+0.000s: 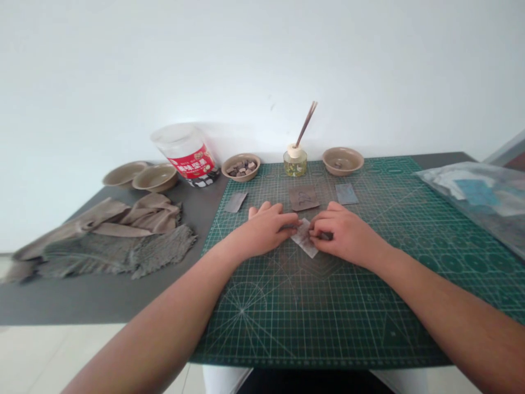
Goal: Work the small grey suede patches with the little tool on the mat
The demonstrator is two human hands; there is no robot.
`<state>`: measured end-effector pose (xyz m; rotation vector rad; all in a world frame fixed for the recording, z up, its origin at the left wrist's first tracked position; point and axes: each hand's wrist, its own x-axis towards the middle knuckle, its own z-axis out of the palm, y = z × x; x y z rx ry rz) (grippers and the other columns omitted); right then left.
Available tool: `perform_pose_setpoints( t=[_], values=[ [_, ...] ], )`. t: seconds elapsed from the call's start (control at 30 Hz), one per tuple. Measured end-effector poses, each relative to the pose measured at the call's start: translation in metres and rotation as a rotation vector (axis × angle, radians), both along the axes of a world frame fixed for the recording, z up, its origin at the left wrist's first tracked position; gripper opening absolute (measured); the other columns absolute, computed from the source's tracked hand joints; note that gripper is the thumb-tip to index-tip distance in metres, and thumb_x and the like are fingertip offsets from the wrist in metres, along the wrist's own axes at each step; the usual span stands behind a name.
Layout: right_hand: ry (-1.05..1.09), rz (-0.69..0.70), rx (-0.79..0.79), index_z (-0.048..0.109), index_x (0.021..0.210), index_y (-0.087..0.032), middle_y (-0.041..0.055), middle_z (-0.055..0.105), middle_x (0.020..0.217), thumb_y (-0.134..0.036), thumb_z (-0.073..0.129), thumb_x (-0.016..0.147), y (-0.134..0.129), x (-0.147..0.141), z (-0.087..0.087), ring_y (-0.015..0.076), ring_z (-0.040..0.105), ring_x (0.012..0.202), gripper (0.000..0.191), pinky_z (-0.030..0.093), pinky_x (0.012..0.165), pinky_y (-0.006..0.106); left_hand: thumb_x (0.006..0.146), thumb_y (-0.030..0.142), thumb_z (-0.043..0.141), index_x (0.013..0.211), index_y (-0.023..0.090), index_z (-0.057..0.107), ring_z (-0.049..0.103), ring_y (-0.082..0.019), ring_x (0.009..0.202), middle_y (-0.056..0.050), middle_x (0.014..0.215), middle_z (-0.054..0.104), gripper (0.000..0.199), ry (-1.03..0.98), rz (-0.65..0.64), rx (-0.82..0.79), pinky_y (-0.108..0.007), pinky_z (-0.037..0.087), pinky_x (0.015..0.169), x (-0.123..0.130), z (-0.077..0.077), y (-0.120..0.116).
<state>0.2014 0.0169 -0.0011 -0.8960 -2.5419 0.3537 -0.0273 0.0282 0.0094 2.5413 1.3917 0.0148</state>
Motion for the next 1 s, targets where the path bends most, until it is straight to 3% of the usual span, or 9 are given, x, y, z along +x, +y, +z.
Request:
perform_pose_setpoints(
  t=[0.17, 0.3, 0.5, 0.77, 0.9, 1.0],
  values=[
    [-0.026, 0.058, 0.002, 0.061, 0.07, -0.02, 0.0001, 0.07, 0.081, -0.018, 0.07, 0.087, -0.002, 0.003, 0.002, 0.0187, 0.05, 0.08, 0.02, 0.039, 0.081, 0.035, 0.101, 0.048, 0.04, 0.119, 0.037, 0.064, 0.046, -0.03, 0.102, -0.006, 0.104, 0.056, 0.032, -0.015, -0.006, -0.016, -0.047, 0.036, 0.086, -0.001, 0.002, -0.001],
    [-0.033, 0.003, 0.015, 0.064, 0.073, -0.02, 0.001, 0.071, 0.081, -0.019, 0.07, 0.089, 0.0, 0.003, 0.001, 0.02, 0.048, 0.081, 0.017, 0.039, 0.079, 0.035, 0.101, 0.048, 0.04, 0.119, 0.036, 0.063, 0.047, -0.03, 0.101, -0.006, 0.103, 0.057, 0.032, -0.017, -0.012, -0.006, -0.048, 0.036, 0.087, -0.001, 0.001, -0.001],
    [-0.014, 0.038, 0.022, 0.064, 0.08, -0.02, 0.0004, 0.072, 0.088, -0.021, 0.066, 0.093, -0.003, -0.007, -0.003, 0.0191, 0.049, 0.084, 0.014, 0.038, 0.083, 0.034, 0.101, 0.045, 0.04, 0.116, 0.035, 0.064, 0.048, -0.029, 0.1, -0.006, 0.103, 0.057, 0.03, -0.017, -0.011, -0.002, -0.048, 0.037, 0.087, -0.001, 0.0, -0.001],
    [-0.029, 0.035, -0.011, 0.06, 0.069, -0.02, -0.0011, 0.065, 0.075, -0.016, 0.074, 0.081, -0.004, -0.002, 0.002, 0.0184, 0.047, 0.08, 0.019, 0.038, 0.079, 0.033, 0.101, 0.049, 0.04, 0.121, 0.037, 0.063, 0.048, -0.029, 0.102, -0.006, 0.103, 0.057, 0.032, -0.013, -0.005, -0.011, -0.049, 0.037, 0.087, -0.002, -0.001, -0.001],
    [-0.031, -0.027, 0.011, 0.058, 0.068, -0.02, 0.0007, 0.066, 0.075, -0.018, 0.07, 0.085, -0.002, 0.0, 0.002, 0.0193, 0.045, 0.08, 0.021, 0.038, 0.078, 0.035, 0.101, 0.05, 0.039, 0.12, 0.037, 0.063, 0.048, -0.03, 0.103, -0.007, 0.104, 0.058, 0.033, -0.013, -0.007, -0.005, -0.05, 0.037, 0.088, -0.002, -0.004, 0.001],
    [-0.003, 0.066, -0.046, 0.06, 0.069, -0.021, -0.0005, 0.067, 0.078, -0.015, 0.071, 0.082, -0.001, 0.002, 0.0, 0.019, 0.047, 0.081, 0.017, 0.039, 0.079, 0.033, 0.101, 0.049, 0.039, 0.119, 0.036, 0.064, 0.048, -0.03, 0.103, -0.007, 0.103, 0.058, 0.033, -0.016, -0.016, -0.008, -0.05, 0.037, 0.088, -0.002, -0.004, 0.001]
  ],
)
